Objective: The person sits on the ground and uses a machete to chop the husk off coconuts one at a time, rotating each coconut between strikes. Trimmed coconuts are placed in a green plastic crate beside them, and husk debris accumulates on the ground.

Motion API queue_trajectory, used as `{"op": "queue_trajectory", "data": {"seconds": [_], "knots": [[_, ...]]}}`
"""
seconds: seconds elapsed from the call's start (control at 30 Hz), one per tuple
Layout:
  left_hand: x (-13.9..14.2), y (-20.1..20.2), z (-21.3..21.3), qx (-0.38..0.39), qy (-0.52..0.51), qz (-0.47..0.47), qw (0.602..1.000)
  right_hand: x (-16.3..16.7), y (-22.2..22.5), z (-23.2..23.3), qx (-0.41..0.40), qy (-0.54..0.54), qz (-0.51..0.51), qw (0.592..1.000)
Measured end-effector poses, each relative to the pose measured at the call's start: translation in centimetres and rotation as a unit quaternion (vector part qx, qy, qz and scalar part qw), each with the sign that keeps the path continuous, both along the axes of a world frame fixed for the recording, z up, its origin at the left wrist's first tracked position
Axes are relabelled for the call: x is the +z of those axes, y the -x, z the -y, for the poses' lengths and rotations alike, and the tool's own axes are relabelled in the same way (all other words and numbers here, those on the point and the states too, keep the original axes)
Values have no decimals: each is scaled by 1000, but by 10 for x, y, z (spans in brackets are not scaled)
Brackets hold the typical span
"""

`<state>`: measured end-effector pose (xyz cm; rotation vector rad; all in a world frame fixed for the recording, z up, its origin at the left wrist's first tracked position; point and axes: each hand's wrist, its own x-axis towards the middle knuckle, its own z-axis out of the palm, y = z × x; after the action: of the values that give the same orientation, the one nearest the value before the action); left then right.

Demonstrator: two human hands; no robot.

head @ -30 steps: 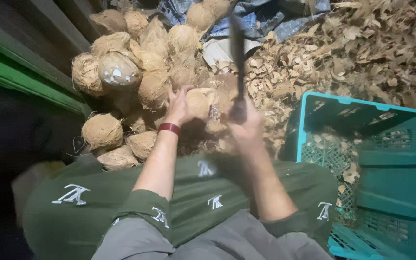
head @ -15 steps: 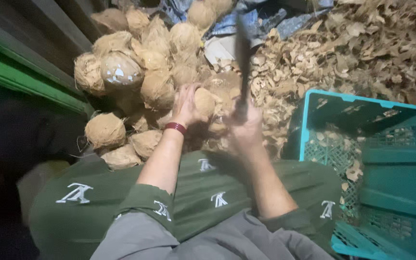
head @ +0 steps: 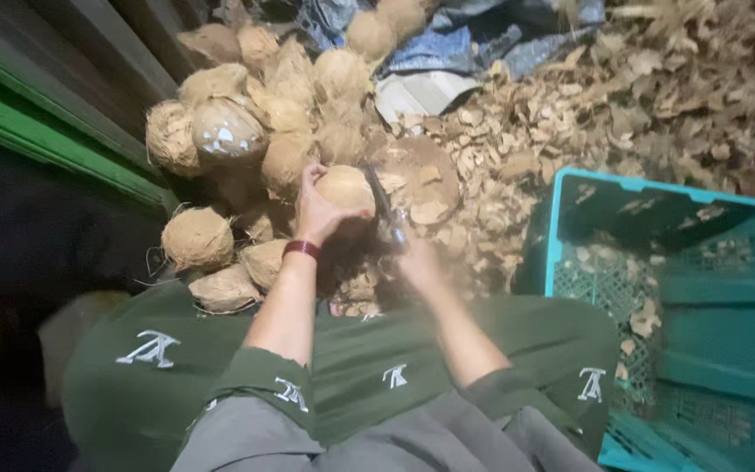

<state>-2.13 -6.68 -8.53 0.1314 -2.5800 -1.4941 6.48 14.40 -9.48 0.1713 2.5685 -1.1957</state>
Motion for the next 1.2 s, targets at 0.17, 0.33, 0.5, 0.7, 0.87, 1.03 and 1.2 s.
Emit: {"op": "queue_trajectory", "data": {"seconds": [0.17, 0.33, 0.5, 0.7, 0.87, 1.03, 1.2], "knots": [[17, 4, -17, -77, 161, 15, 984, 5, 6, -6, -34, 54, -134, 989], [16, 7, -22, -10, 94, 97, 991, 2, 9, -9, -57, 57, -106, 991], [-11, 6, -2, -28, -14, 51, 998, -8, 7, -7, -76, 115, 128, 982], [-6, 4, 15, -52, -55, 31, 997, -20, 3, -5, -84, 87, 84, 989], [15, -4, -17, 31, 93, 76, 992, -24, 3, -5, -38, 123, 7, 992], [7, -9, -18, 8, 154, -58, 986, -26, 8, -5, -40, 104, -46, 993], [-1, -9, -1, -46, 192, -82, 977, -32, 14, -4, -32, 133, -15, 990]]}}
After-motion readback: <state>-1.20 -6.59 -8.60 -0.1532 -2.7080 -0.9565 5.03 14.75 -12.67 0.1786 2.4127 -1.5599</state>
